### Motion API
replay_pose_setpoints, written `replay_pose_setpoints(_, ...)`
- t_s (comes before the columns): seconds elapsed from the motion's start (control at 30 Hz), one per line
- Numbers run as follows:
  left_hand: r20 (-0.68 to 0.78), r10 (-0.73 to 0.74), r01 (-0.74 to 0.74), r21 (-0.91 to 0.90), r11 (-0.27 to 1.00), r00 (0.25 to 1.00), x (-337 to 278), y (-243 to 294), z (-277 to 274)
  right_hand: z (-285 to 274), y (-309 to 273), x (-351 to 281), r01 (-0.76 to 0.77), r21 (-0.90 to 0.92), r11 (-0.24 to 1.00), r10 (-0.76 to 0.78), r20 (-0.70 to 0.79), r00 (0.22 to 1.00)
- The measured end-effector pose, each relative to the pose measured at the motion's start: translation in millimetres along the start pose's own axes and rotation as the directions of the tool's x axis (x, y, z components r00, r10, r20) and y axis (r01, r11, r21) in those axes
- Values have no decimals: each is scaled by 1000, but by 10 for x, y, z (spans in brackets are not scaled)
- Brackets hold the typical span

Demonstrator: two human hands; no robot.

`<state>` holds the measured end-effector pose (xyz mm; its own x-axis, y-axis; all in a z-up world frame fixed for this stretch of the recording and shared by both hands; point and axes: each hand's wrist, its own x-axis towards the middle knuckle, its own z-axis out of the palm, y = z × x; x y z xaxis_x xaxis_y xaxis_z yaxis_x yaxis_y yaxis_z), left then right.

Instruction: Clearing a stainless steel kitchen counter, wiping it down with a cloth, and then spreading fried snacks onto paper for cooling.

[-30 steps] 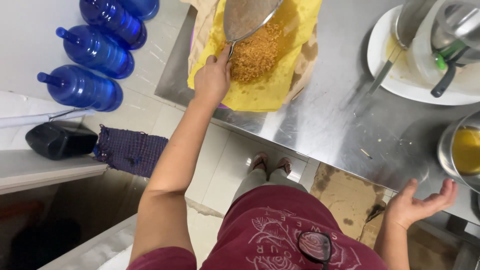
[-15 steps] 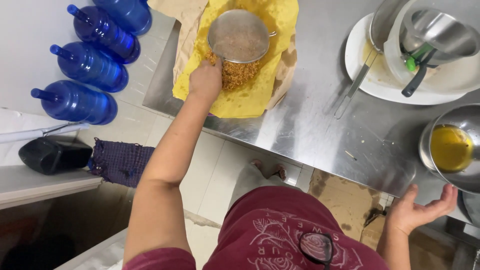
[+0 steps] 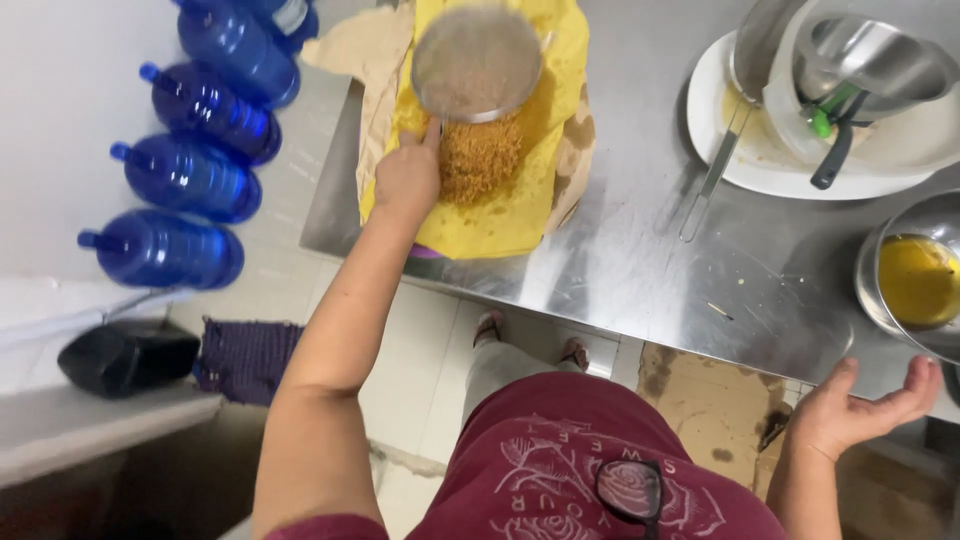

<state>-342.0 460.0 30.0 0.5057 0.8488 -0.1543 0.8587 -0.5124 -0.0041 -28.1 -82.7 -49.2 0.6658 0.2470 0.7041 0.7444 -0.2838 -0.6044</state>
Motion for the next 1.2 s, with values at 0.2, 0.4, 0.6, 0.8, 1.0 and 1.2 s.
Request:
replay_pose_setpoints(0.2,-76,81,-90,-130,987,994,-62,-348,-396,149,-524,-43,-113,-75,991,107,-78,991)
replay_pose_setpoints(0.4,-140,238,-228,-889,398,961,-450,141,-867,181,-790,-269,-211,-104,972,196,-140,971)
replay_pose_setpoints(0.6,-239,521,-254,-966,-44,819,-392,1279,-504,-104,-914,-528,-183,-203,962,149,-174,974)
replay_pose_setpoints(0.8,-130,559,-109,-991,-71,819,-454,2610,-683,-494,-942,-839,-377,-178,909,316,-299,901)
replay_pose_setpoints(1.0,4,493,-55,-993,105,870,-47,3906,-901,-762,-708,-1079,-387,-179,904,316,-328,890)
replay_pose_setpoints(1.2,-258,434,-431,-824,367,863,631,4452,-266,-874,-557,-1050,-436,-160,885,379,-296,877)
